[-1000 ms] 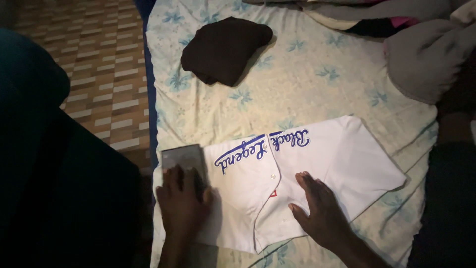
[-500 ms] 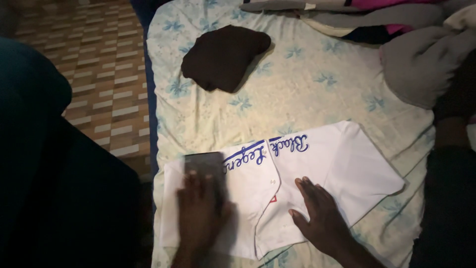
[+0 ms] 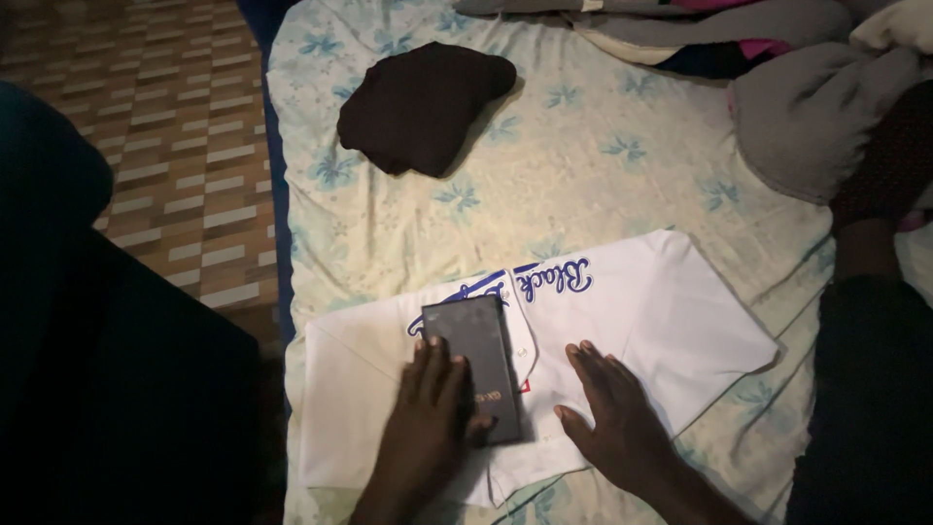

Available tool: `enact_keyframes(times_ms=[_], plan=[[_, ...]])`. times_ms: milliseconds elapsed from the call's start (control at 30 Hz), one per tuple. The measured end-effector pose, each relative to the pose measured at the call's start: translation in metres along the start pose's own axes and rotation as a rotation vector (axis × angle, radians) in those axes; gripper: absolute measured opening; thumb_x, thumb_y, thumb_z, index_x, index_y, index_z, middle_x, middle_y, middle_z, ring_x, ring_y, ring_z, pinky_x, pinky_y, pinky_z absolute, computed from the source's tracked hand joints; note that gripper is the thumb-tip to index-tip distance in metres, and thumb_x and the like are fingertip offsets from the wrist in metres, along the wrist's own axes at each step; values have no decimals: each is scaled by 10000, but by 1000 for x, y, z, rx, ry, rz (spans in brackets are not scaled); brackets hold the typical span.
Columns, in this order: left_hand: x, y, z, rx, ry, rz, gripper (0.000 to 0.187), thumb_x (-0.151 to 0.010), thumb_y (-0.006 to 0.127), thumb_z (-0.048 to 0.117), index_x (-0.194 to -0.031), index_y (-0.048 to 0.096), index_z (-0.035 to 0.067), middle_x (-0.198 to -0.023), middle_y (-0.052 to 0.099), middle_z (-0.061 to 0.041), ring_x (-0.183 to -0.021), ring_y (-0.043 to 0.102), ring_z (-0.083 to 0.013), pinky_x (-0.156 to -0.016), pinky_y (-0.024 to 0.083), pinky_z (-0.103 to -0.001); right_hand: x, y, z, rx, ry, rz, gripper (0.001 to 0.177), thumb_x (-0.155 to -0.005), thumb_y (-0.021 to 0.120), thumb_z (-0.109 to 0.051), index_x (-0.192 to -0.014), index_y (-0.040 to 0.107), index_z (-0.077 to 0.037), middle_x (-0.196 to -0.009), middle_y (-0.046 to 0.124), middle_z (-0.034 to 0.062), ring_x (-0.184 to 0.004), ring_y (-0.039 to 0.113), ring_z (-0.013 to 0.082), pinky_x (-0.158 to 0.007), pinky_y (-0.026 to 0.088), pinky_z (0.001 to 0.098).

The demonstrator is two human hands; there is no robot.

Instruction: The person folds a white button-up shirt on a bed using a rectangular box as a guide.

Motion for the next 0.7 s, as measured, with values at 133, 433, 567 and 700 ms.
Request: enact_keyframes(times_ms=[133, 433, 567, 700], plan=[[-7, -23, -23, -155, -237, -55, 811, -800, 780, 436, -1436, 497, 20, -1607, 302, -312, -1476, 295, -517, -1121, 253, -629, 1, 3, 3, -4, 25, -18, 760, -847, 725, -278, -1473, 409, 15, -1487, 498, 218, -1396, 451, 382, -1145, 341, 498], [-2, -22, 5, -26, -23, -1, 561, -850, 772, 279, -1313, 575, 32, -1495, 428, -282, -1315, 485, -493, -1045, 358, -614, 0, -9, -8, -31, 5, 12, 748, -840, 747, -240, -1460, 438, 41, -1452, 525, 231, -1384, 470, 381, -1148, 361, 489], [2, -10, 24, 185, -40, -27, 534, -823, 798, 193, -1313, 619, 82, -1494, 485, -242, -1242, 531, -478, -1045, 433, -524, 5, -15, -23, -205, 9, -18, 622, -851, 754, -213, -1393, 547, 11, -1495, 540, 222, -1447, 455, 377, -1146, 400, 463], [14, 12, 28, 314, 1, 36, 529, -820, 781, 119, -1319, 611, 80, -1498, 524, -222, -1390, 509, -410, -1121, 368, -534, 20, 5, -44, -130, -198, -50, 618, -931, 741, -370, -1384, 561, 10, -1511, 523, 222, -1469, 436, 377, -1179, 328, 557]])
Point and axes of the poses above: each hand's wrist, its own x-axis away from the middle knuckle, its own y-axis out of the palm, z = x × y, the point moved 3 cm from there along -x, towards the middle knuckle
